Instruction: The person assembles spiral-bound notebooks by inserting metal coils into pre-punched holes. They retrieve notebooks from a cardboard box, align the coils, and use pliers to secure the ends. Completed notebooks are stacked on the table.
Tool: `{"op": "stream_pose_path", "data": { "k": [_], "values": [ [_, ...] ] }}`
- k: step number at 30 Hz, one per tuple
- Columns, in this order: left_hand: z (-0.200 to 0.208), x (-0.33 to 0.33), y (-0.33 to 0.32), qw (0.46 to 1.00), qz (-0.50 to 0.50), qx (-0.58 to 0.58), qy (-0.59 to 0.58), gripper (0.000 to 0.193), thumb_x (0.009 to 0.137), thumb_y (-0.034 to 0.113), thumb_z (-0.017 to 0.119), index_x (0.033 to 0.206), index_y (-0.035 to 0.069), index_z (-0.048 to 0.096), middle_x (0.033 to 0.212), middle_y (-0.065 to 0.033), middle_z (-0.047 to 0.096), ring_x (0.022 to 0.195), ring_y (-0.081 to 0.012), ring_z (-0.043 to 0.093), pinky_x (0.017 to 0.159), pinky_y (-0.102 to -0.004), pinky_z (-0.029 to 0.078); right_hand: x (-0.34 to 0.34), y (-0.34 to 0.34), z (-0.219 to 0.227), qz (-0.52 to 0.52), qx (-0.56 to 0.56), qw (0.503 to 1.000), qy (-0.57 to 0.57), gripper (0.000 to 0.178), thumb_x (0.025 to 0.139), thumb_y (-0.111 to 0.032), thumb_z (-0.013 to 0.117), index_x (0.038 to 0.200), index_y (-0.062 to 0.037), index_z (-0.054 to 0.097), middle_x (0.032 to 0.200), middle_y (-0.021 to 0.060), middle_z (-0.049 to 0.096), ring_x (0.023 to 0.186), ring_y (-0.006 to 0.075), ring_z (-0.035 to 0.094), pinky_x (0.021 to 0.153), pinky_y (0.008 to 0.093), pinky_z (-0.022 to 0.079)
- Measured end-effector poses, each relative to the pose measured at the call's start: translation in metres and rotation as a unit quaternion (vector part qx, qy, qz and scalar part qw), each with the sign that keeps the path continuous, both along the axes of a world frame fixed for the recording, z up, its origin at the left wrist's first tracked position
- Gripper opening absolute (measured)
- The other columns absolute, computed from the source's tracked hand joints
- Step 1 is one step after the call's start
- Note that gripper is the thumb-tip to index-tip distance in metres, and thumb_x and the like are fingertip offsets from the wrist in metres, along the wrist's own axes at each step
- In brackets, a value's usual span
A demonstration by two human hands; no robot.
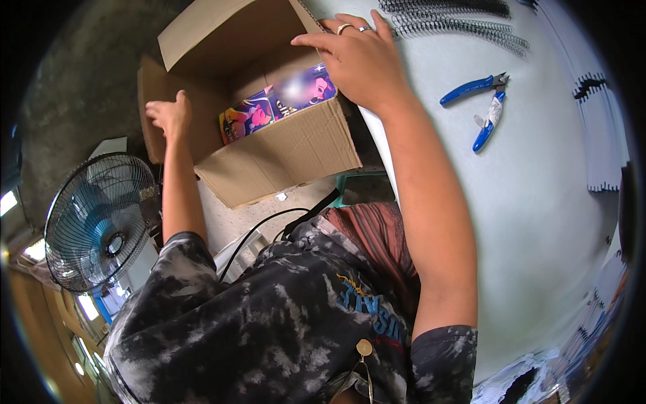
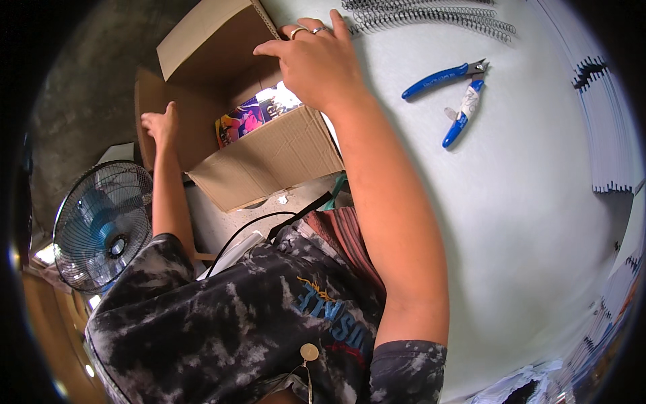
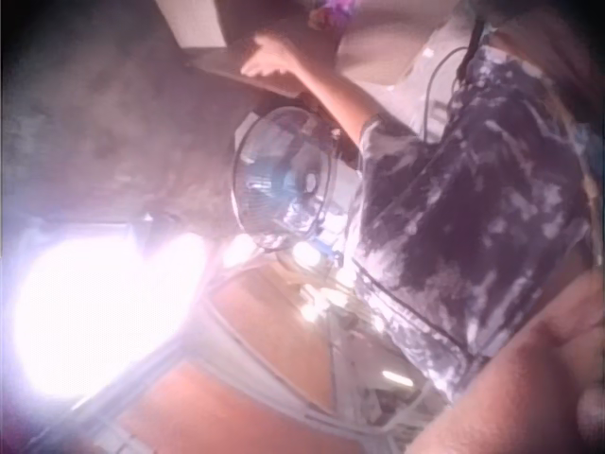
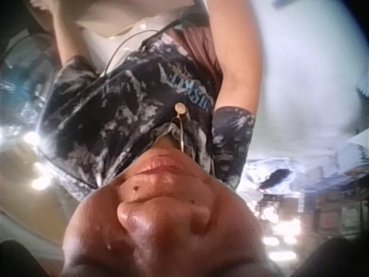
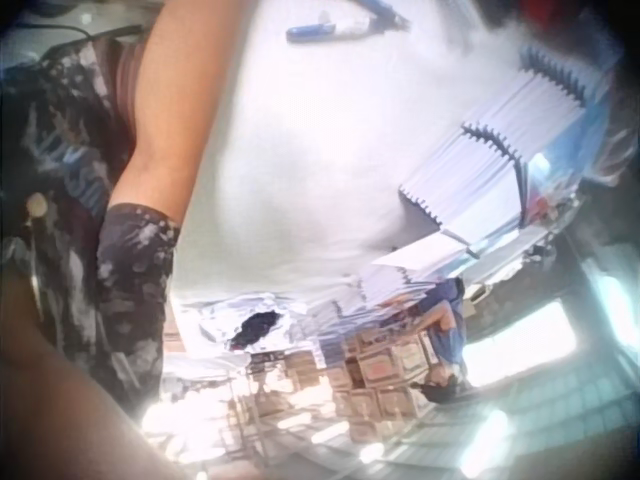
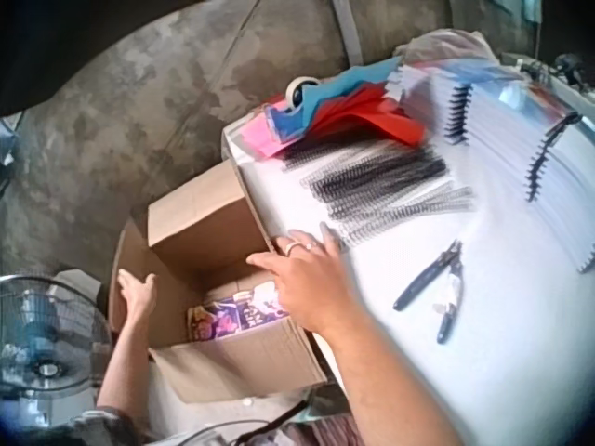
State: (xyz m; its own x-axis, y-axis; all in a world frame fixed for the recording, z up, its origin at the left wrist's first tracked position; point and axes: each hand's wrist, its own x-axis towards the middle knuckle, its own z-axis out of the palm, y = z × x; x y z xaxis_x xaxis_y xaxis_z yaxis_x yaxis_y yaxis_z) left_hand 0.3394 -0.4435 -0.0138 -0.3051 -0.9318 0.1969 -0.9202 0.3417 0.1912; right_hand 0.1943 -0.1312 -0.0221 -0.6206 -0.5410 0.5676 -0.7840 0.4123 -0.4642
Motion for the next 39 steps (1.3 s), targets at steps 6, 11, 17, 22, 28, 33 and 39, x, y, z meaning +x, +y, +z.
{"op": "stream_pose_path", "data": {
  "k": [6,11,17,22,28,33,39],
  "values": [
    [-0.081,0.025,-0.069,0.945,0.014,-0.326,-0.008,0.086,0.072,0.041,0.059,0.138,0.003,0.019,0.145,-0.0253,0.002,0.135,-0.0418,-0.001,0.105,-0.0576,0.005,0.001,-0.004,0.001,-0.005,-0.004,1.000,0.003,0.035,0.080,-0.010,0.052,0.106,-0.0308,0.064,0.104,0.0058,0.064,0.107,0.0208,0.054,0.104,0.0504,0.021],
    [-0.190,0.038,-0.137,0.939,-0.235,0.223,-0.113,0.079,0.060,0.028,0.074,0.126,-0.001,0.042,0.119,-0.0235,0.050,0.115,-0.0342,0.046,0.096,-0.0386,0.037,0.008,0.009,0.031,0.077,0.035,0.991,-0.102,0.044,0.081,-0.008,0.050,0.124,-0.0158,0.052,0.102,0.0163,0.062,0.119,0.0304,0.045,0.103,0.0556,0.018],
    [-0.195,-0.018,-0.074,0.762,-0.346,0.502,-0.218,0.090,0.055,0.025,0.083,0.129,0.001,0.040,0.122,-0.0165,0.050,0.111,-0.0264,0.049,0.091,-0.0374,0.042,0.003,0.003,0.011,-0.013,0.063,0.997,-0.029,0.048,0.079,-0.004,0.051,0.118,-0.0315,0.055,0.102,0.0072,0.065,0.111,0.0242,0.053,0.102,0.0549,0.021],
    [-0.205,-0.034,-0.080,0.726,-0.178,0.651,-0.135,0.065,0.058,0.019,0.081,0.117,0.010,0.054,0.108,-0.0029,0.059,0.099,-0.0166,0.053,0.080,-0.0342,0.043,-0.008,-0.010,0.013,-0.041,0.083,0.996,0.012,0.049,0.079,-0.002,0.049,0.117,-0.0318,0.055,0.102,0.0051,0.065,0.109,0.0239,0.054,0.101,0.0542,0.023],
    [-0.217,-0.032,-0.096,0.693,-0.155,0.672,-0.210,0.054,0.062,0.030,0.079,0.110,0.014,0.059,0.106,0.0027,0.059,0.102,-0.0129,0.050,0.079,-0.0298,0.041,-0.037,-0.053,0.018,-0.024,0.045,0.999,-0.010,0.044,0.080,-0.001,0.046,0.120,-0.0162,0.055,0.104,0.0161,0.062,0.112,0.0338,0.050,0.100,0.0559,0.023],
    [-0.192,-0.028,-0.062,0.721,-0.108,0.665,-0.160,0.055,0.060,0.038,0.080,0.106,0.014,0.061,0.106,0.0005,0.059,0.100,-0.0124,0.050,0.077,-0.0278,0.042,-0.046,-0.063,0.009,0.025,-0.049,0.996,-0.071,0.046,0.078,0.001,0.046,0.120,-0.0163,0.054,0.108,0.0147,0.061,0.112,0.0317,0.051,0.101,0.0518,0.025],
    [-0.197,-0.028,-0.048,0.769,-0.141,0.579,-0.232,0.063,0.053,0.045,0.084,0.101,0.010,0.064,0.099,-0.0041,0.063,0.087,-0.0185,0.058,0.077,-0.0317,0.045,-0.041,-0.060,0.021,0.026,0.000,0.996,-0.087,0.038,0.083,-0.003,0.045,0.117,-0.0174,0.056,0.105,0.0131,0.062,0.109,0.0289,0.053,0.098,0.0502,0.029]
  ]
}}
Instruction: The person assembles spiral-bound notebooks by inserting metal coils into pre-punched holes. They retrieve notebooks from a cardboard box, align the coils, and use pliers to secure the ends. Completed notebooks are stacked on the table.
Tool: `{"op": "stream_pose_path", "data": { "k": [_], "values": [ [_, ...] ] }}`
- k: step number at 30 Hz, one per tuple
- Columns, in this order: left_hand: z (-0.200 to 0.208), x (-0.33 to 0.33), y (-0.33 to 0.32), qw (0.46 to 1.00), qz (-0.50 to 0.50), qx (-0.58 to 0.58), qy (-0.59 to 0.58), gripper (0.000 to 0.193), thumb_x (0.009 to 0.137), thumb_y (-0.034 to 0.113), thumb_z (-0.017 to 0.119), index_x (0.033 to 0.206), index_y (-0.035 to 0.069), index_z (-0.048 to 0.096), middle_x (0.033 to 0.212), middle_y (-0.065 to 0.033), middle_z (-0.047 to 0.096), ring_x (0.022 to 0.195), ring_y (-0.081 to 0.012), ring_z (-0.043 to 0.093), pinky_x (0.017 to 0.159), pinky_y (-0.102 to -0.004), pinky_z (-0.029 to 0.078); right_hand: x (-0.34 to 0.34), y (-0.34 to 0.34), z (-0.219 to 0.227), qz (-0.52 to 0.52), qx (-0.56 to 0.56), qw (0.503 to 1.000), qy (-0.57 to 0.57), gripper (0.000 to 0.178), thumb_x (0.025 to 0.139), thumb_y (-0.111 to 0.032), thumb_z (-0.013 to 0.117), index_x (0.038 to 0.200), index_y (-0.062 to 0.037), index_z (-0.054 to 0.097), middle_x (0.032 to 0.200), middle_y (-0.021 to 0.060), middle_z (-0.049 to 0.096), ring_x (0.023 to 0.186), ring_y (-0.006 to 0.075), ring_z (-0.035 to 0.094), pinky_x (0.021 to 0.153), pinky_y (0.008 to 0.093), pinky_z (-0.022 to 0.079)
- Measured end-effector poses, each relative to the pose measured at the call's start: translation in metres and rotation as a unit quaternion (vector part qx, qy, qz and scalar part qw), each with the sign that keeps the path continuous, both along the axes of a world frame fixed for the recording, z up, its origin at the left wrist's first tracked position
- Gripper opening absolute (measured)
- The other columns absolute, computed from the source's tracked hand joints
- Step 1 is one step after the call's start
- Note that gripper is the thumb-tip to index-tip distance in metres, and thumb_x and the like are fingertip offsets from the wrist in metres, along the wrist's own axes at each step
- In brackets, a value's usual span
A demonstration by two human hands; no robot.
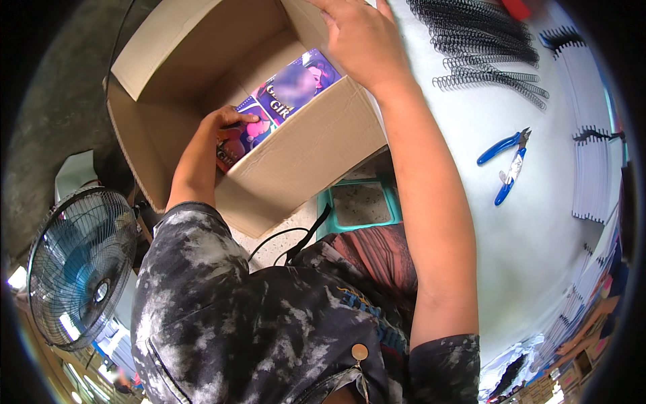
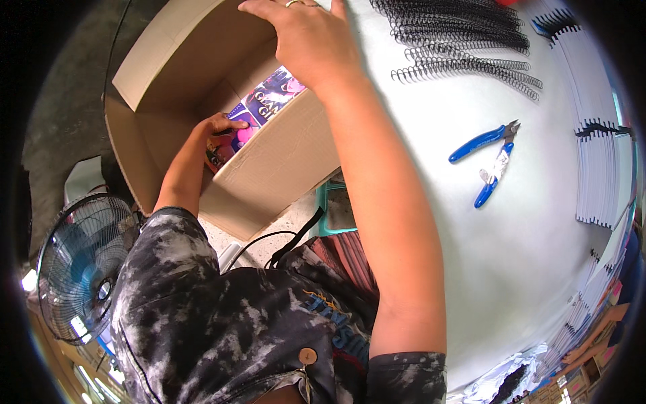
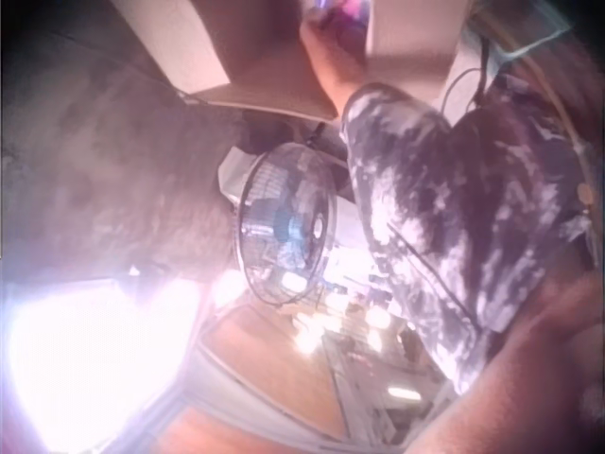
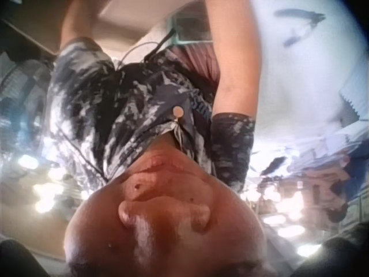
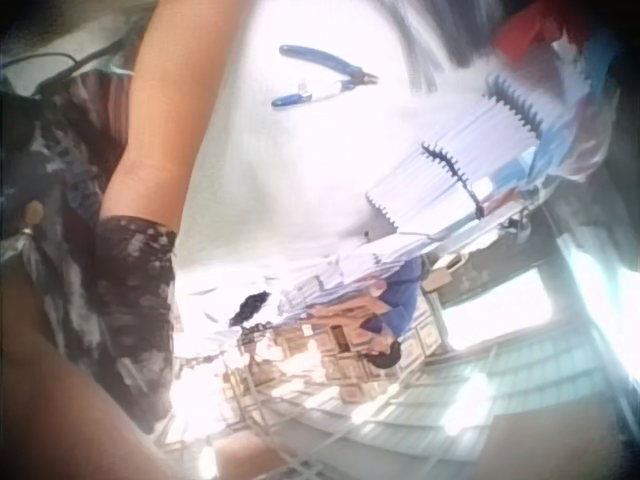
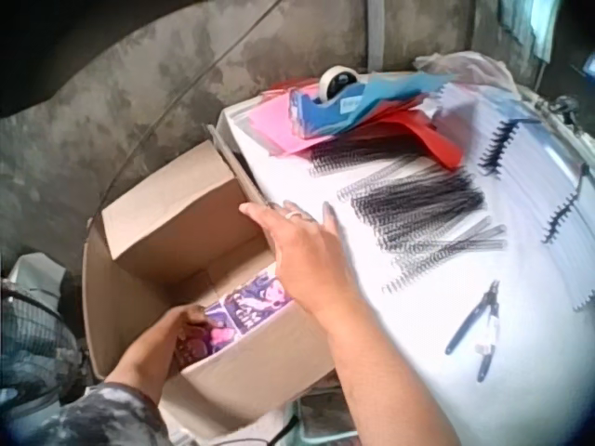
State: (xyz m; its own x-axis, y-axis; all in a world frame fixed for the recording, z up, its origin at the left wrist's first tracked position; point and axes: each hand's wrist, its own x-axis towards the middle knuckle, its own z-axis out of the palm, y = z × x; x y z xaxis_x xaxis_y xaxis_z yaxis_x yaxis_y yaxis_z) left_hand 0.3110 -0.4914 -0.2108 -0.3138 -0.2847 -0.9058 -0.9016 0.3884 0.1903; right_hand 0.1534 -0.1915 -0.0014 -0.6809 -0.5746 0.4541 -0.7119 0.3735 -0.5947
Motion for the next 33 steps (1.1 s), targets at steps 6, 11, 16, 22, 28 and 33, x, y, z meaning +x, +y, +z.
{"op": "stream_pose_path", "data": {
  "k": [6,11,16,22,28,33],
  "values": [
    [0.007,0.024,0.021,0.989,-0.119,-0.056,0.075,0.054,0.051,0.047,0.084,0.082,0.006,0.069,0.082,-0.0066,0.067,0.078,-0.0181,0.061,0.072,-0.0321,0.047,0.006,0.000,0.004,-0.022,0.007,0.999,0.041,0.038,0.082,-0.002,0.046,0.115,-0.0168,0.057,0.106,0.0102,0.062,0.107,0.0272,0.054,0.099,0.0508,0.029],
    [0.003,0.049,0.024,0.992,-0.056,-0.015,0.113,0.041,0.061,0.029,0.082,0.089,0.004,0.066,0.085,-0.0060,0.067,0.079,-0.0165,0.061,0.078,-0.0291,0.046,0.010,0.001,0.010,-0.010,0.008,1.000,0.024,0.039,0.082,-0.001,0.044,0.115,-0.0172,0.057,0.110,0.0084,0.061,0.109,0.0266,0.053,0.100,0.0502,0.027],
    [0.022,0.043,0.030,0.988,-0.080,0.021,0.132,0.036,0.064,0.022,0.080,0.091,0.004,0.065,0.086,-0.0052,0.066,0.081,-0.0141,0.060,0.077,-0.0286,0.047,0.006,0.005,0.012,-0.011,0.016,1.000,0.003,0.040,0.082,-0.001,0.042,0.115,-0.0172,0.058,0.111,0.0079,0.061,0.109,0.0264,0.053,0.101,0.0490,0.027],
    [-0.006,0.051,0.023,0.979,0.026,0.107,0.174,0.037,0.065,0.025,0.080,0.092,0.005,0.065,0.088,-0.0042,0.066,0.081,-0.0138,0.060,0.075,-0.0292,0.047,0.001,-0.001,0.004,-0.017,-0.026,1.000,0.002,0.039,0.083,-0.002,0.040,0.114,-0.0172,0.058,0.111,0.0070,0.061,0.109,0.0263,0.053,0.100,0.0483,0.028],
    [0.033,0.049,-0.007,0.976,0.024,0.097,0.192,0.032,0.073,0.021,0.074,0.097,0.001,0.065,0.092,-0.0068,0.066,0.084,-0.0151,0.061,0.078,-0.0286,0.048,-0.001,-0.005,-0.002,-0.008,-0.023,0.999,0.039,0.036,0.084,-0.005,0.040,0.112,-0.0176,0.060,0.110,0.0063,0.062,0.110,0.0259,0.053,0.098,0.0460,0.031],
    [0.067,0.044,-0.029,0.976,0.021,-0.023,0.216,0.034,0.069,0.024,0.078,0.090,0.001,0.065,0.084,-0.0060,0.066,0.075,-0.0132,0.060,0.071,-0.0282,0.049,-0.001,-0.002,0.000,-0.013,-0.004,1.000,0.016,0.034,0.086,-0.010,0.041,0.113,-0.0187,0.059,0.106,0.0071,0.063,0.102,0.0243,0.056,0.096,0.0459,0.032]
  ]
}}
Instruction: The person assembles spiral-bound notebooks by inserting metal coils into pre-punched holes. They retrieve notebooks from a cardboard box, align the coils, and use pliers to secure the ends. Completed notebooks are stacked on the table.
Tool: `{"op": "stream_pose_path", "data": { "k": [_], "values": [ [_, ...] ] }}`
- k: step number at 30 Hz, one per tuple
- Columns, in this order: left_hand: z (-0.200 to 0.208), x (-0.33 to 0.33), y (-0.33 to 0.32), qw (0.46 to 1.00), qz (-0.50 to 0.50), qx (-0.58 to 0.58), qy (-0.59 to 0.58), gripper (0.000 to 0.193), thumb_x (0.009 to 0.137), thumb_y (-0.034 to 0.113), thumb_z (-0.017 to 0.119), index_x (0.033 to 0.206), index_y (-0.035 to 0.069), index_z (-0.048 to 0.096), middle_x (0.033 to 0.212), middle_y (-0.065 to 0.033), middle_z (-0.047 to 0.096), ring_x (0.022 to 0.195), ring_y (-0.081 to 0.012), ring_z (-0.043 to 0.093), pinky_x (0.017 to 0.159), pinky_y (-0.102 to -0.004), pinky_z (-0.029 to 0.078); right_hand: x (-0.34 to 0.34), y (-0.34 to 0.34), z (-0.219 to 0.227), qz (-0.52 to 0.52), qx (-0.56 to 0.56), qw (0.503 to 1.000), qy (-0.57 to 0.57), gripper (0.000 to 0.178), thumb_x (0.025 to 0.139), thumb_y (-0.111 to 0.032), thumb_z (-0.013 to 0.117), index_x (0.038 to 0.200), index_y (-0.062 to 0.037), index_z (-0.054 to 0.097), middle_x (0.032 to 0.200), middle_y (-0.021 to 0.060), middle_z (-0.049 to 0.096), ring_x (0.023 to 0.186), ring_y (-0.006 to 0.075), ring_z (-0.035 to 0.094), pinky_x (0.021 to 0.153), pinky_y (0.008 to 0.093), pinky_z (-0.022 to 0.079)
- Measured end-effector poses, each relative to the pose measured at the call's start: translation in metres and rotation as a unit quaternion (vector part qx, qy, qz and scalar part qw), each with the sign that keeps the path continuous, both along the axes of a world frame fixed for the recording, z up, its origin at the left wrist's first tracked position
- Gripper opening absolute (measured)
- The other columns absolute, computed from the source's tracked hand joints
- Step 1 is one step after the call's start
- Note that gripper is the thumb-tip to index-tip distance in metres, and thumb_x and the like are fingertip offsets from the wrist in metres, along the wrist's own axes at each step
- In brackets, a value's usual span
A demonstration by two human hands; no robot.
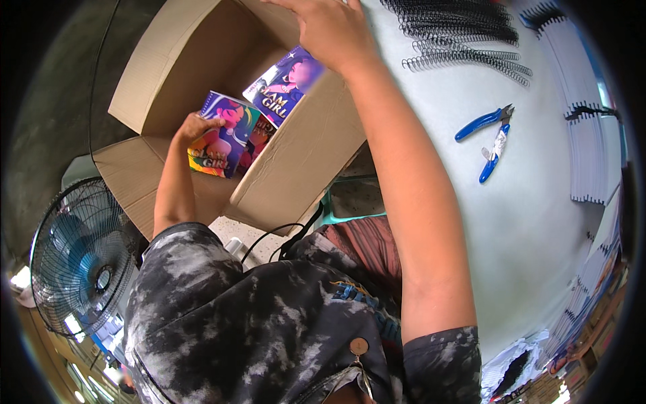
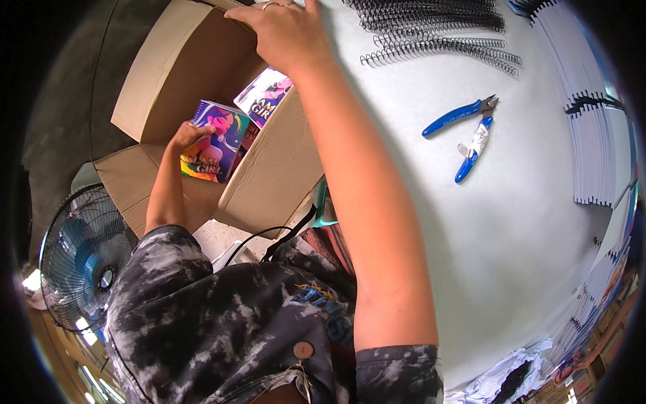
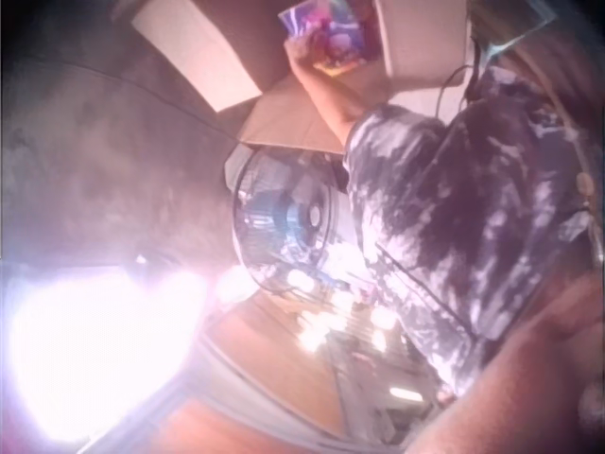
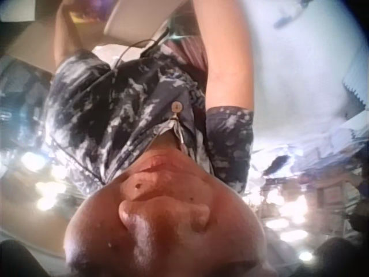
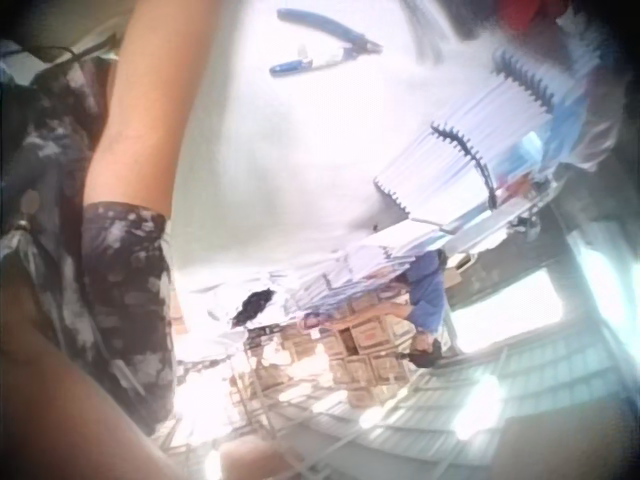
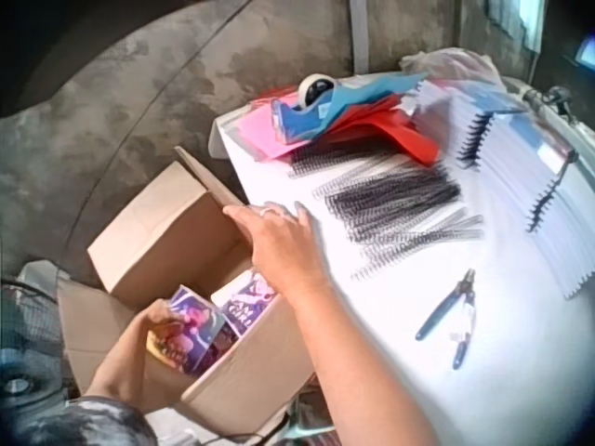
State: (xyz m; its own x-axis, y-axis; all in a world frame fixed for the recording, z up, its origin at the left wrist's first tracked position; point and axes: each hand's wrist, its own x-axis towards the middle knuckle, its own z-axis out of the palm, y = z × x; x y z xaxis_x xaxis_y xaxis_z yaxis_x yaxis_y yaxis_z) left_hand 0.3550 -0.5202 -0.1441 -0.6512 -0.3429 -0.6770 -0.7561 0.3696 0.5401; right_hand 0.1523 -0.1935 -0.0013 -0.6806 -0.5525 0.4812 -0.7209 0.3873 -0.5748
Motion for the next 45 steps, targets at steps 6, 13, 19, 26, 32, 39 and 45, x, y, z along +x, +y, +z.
{"op": "stream_pose_path", "data": {
  "k": [6,13,19,26,32,39,45],
  "values": [
    [0.117,-0.023,0.014,0.987,-0.047,-0.129,0.088,0.041,0.067,0.019,0.079,0.096,-0.003,0.060,0.083,-0.0064,0.066,0.073,-0.0118,0.060,0.070,-0.0279,0.050,-0.011,-0.010,-0.026,0.008,-0.011,1.000,0.013,0.045,0.080,-0.005,0.050,0.116,-0.0323,0.056,0.101,0.0049,0.065,0.102,0.0239,0.057,0.097,0.0468,0.030],
    [0.269,-0.029,0.080,0.912,-0.067,-0.165,0.369,0.036,0.067,0.011,0.072,0.097,-0.003,0.058,0.088,-0.0076,0.063,0.078,-0.0141,0.059,0.071,-0.0274,0.048,0.010,0.015,-0.011,0.008,0.015,1.000,-0.019,0.052,0.079,-0.038,0.060,0.128,-0.0276,0.047,0.117,0.0121,0.057,0.106,0.0298,0.053,0.095,0.0386,0.036],
    [0.187,-0.060,0.126,0.774,-0.028,0.262,0.576,0.048,0.077,0.028,0.064,0.115,0.002,0.048,0.110,-0.0082,0.053,0.102,-0.0195,0.051,0.088,-0.0348,0.041,0.078,0.101,-0.003,0.192,-0.402,0.820,-0.359,0.090,0.075,-0.062,0.057,0.135,0.0009,0.032,0.138,0.0120,0.037,0.125,0.0217,0.035,0.103,0.0332,0.027],
    [0.188,-0.135,0.387,0.833,-0.022,0.495,0.246,0.048,0.085,0.036,0.059,0.119,0.004,0.050,0.115,-0.0055,0.055,0.102,-0.0181,0.053,0.089,-0.0344,0.042,0.157,0.283,0.042,-0.102,-0.328,0.873,-0.346,0.079,0.067,-0.053,0.070,0.113,0.0067,0.047,0.102,0.0116,0.057,0.095,0.0172,0.054,0.082,0.0284,0.044],
    [0.162,-0.170,0.554,0.798,-0.253,0.541,0.074,0.045,0.084,0.031,0.060,0.117,0.002,0.052,0.114,-0.0069,0.056,0.102,-0.0187,0.054,0.091,-0.0332,0.040,0.201,0.395,0.018,-0.270,-0.482,0.755,-0.354,0.055,0.068,-0.030,0.069,0.104,0.0081,0.054,0.093,0.0138,0.062,0.078,0.0179,0.062,0.072,0.0298,0.050],
    [0.169,-0.154,0.528,0.803,-0.378,0.449,0.107,0.037,0.090,0.028,0.045,0.115,0.002,0.052,0.112,-0.0074,0.057,0.099,-0.0192,0.057,0.085,-0.0326,0.047,0.230,0.372,0.004,-0.254,-0.612,0.681,-0.310,0.045,0.072,-0.030,0.068,0.098,0.0054,0.060,0.089,0.0119,0.065,0.078,0.0190,0.063,0.070,0.0313,0.051],
    [0.134,-0.231,0.581,0.787,-0.435,0.433,0.060,0.039,0.088,0.034,0.046,0.113,0.004,0.053,0.112,-0.0066,0.057,0.099,-0.0190,0.056,0.084,-0.0323,0.045,0.199,0.400,-0.016,-0.225,-0.667,0.622,-0.343,0.050,0.073,-0.034,0.070,0.109,-0.0020,0.055,0.095,0.0100,0.063,0.085,0.0194,0.062,0.073,0.0385,0.051]
  ]
}}
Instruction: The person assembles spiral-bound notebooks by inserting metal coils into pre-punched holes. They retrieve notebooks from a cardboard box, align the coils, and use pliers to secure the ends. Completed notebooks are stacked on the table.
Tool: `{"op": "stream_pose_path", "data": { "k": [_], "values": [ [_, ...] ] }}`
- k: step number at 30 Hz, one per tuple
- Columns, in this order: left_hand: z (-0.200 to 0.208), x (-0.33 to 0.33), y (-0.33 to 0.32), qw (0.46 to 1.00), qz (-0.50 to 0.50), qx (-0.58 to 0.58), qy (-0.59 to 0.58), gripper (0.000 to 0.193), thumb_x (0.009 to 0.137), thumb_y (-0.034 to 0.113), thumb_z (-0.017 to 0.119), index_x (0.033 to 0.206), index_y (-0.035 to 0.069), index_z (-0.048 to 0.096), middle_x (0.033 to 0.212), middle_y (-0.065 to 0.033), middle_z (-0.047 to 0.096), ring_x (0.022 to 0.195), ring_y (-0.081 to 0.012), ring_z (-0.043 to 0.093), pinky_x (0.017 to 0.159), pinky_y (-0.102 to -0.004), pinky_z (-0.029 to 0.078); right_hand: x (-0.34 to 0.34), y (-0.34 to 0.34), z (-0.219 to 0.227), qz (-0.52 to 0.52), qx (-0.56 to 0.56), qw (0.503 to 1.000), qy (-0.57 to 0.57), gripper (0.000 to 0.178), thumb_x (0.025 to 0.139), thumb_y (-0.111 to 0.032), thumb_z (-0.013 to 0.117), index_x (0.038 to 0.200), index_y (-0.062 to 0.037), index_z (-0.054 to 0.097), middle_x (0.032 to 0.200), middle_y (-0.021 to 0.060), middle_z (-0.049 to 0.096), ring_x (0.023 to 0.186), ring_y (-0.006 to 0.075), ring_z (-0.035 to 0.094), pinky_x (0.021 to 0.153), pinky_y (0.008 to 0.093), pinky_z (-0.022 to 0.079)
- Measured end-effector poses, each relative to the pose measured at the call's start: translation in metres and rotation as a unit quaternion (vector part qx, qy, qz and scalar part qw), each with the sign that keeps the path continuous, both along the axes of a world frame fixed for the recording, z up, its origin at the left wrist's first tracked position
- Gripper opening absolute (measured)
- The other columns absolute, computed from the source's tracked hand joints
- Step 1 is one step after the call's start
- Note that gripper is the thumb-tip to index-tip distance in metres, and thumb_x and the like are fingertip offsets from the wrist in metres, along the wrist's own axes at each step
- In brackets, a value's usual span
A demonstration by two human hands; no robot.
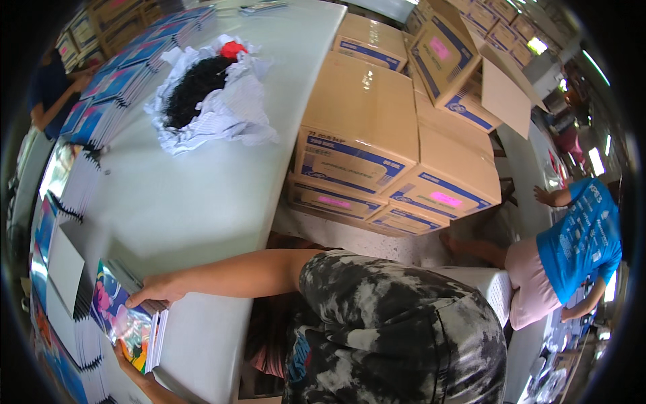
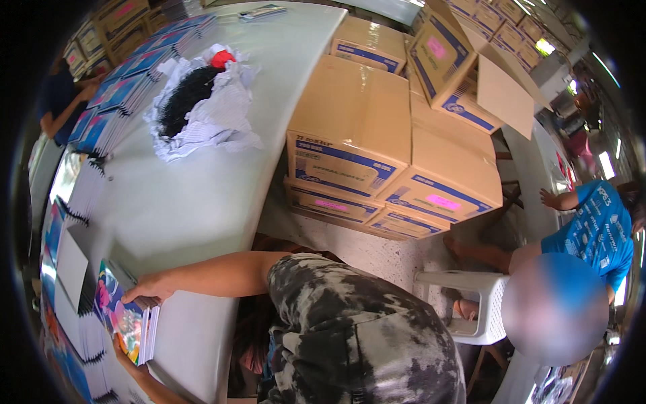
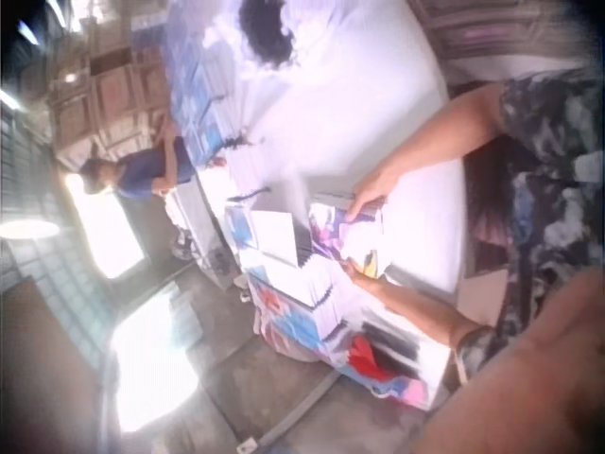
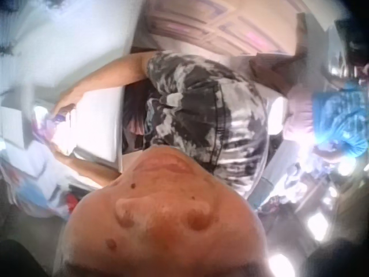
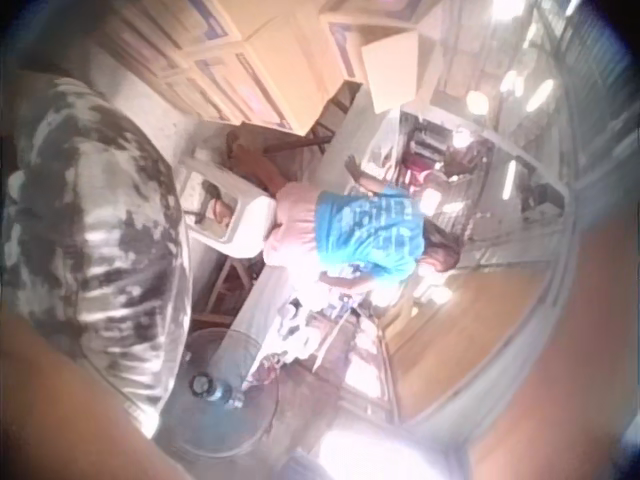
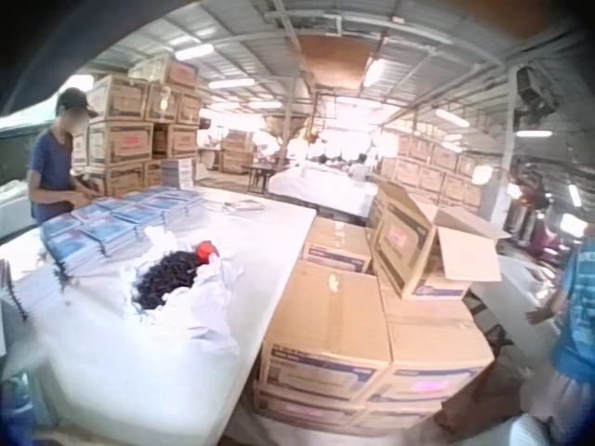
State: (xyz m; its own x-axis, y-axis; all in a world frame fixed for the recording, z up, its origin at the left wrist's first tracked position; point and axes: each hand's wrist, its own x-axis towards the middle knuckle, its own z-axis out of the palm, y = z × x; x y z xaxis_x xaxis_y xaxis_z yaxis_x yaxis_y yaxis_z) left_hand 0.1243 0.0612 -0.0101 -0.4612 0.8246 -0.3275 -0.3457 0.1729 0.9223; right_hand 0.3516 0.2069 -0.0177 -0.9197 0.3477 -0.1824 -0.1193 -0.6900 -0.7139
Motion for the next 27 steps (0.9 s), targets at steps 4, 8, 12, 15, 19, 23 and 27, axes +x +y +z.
{"op": "stream_pose_path", "data": {
  "k": [4,8,12,15,19,23,27],
  "values": [
    [-0.001,0.014,-0.006,0.992,0.123,-0.015,0.032,0.048,0.090,0.037,0.044,0.123,0.003,0.046,0.122,-0.0091,0.050,0.109,-0.0224,0.051,0.093,-0.0360,0.040,-0.003,0.002,-0.003,0.018,0.014,1.000,0.010,0.051,0.072,-0.036,0.072,0.109,-0.0066,0.055,0.097,0.0070,0.062,0.085,0.0186,0.061,0.074,0.0393,0.051],
    [0.000,0.039,0.010,0.987,0.119,0.024,0.101,0.049,0.090,0.038,0.043,0.124,0.002,0.044,0.123,-0.0095,0.049,0.111,-0.0227,0.049,0.094,-0.0363,0.039,-0.021,0.012,-0.021,0.027,-0.024,0.999,0.021,0.041,0.073,-0.029,0.073,0.104,-0.0084,0.056,0.095,0.0060,0.062,0.084,0.0170,0.061,0.075,0.0393,0.051],
    [-0.003,0.064,0.021,0.981,0.126,0.029,0.143,0.050,0.090,0.038,0.042,0.125,0.002,0.043,0.124,-0.0099,0.048,0.112,-0.0230,0.048,0.094,-0.0365,0.039,-0.025,0.014,-0.021,0.060,-0.089,0.992,0.072,0.039,0.075,-0.023,0.072,0.107,-0.0092,0.054,0.100,0.0062,0.062,0.088,0.0186,0.061,0.080,0.0396,0.049],
    [-0.004,0.074,0.028,0.980,0.118,0.031,0.159,0.050,0.091,0.038,0.042,0.126,0.001,0.042,0.125,-0.0103,0.047,0.113,-0.0232,0.047,0.095,-0.0367,0.038,-0.022,0.018,-0.022,0.066,-0.104,0.989,0.078,0.041,0.075,-0.020,0.072,0.109,-0.0092,0.053,0.100,0.0065,0.062,0.089,0.0194,0.061,0.081,0.0384,0.049],
    [-0.004,0.083,0.032,0.977,0.110,0.035,0.179,0.051,0.091,0.038,0.041,0.126,0.001,0.040,0.126,-0.0107,0.045,0.114,-0.0235,0.046,0.095,-0.0369,0.038,-0.028,0.022,-0.030,0.071,-0.114,0.989,0.066,0.039,0.074,-0.019,0.072,0.107,-0.0092,0.054,0.098,0.0061,0.063,0.088,0.0187,0.061,0.080,0.0367,0.049],
    [-0.005,0.089,0.033,0.975,0.106,0.035,0.194,0.052,0.091,0.038,0.040,0.127,0.000,0.039,0.127,-0.0112,0.044,0.116,-0.0238,0.045,0.096,-0.0371,0.037,-0.030,0.022,-0.031,0.080,-0.125,0.985,0.087,0.032,0.075,-0.019,0.072,0.101,-0.0096,0.055,0.092,0.0039,0.063,0.083,0.0168,0.062,0.078,0.0349,0.050],
    [-0.005,0.090,0.034,0.973,0.102,0.042,0.200,0.053,0.092,0.038,0.040,0.128,0.000,0.037,0.128,-0.0116,0.043,0.117,-0.0240,0.043,0.097,-0.0374,0.036,-0.024,0.021,-0.026,0.094,-0.129,0.981,0.113,0.030,0.075,-0.019,0.072,0.098,-0.0095,0.056,0.089,0.0030,0.064,0.081,0.0160,0.062,0.077,0.0340,0.050]
  ]
}}
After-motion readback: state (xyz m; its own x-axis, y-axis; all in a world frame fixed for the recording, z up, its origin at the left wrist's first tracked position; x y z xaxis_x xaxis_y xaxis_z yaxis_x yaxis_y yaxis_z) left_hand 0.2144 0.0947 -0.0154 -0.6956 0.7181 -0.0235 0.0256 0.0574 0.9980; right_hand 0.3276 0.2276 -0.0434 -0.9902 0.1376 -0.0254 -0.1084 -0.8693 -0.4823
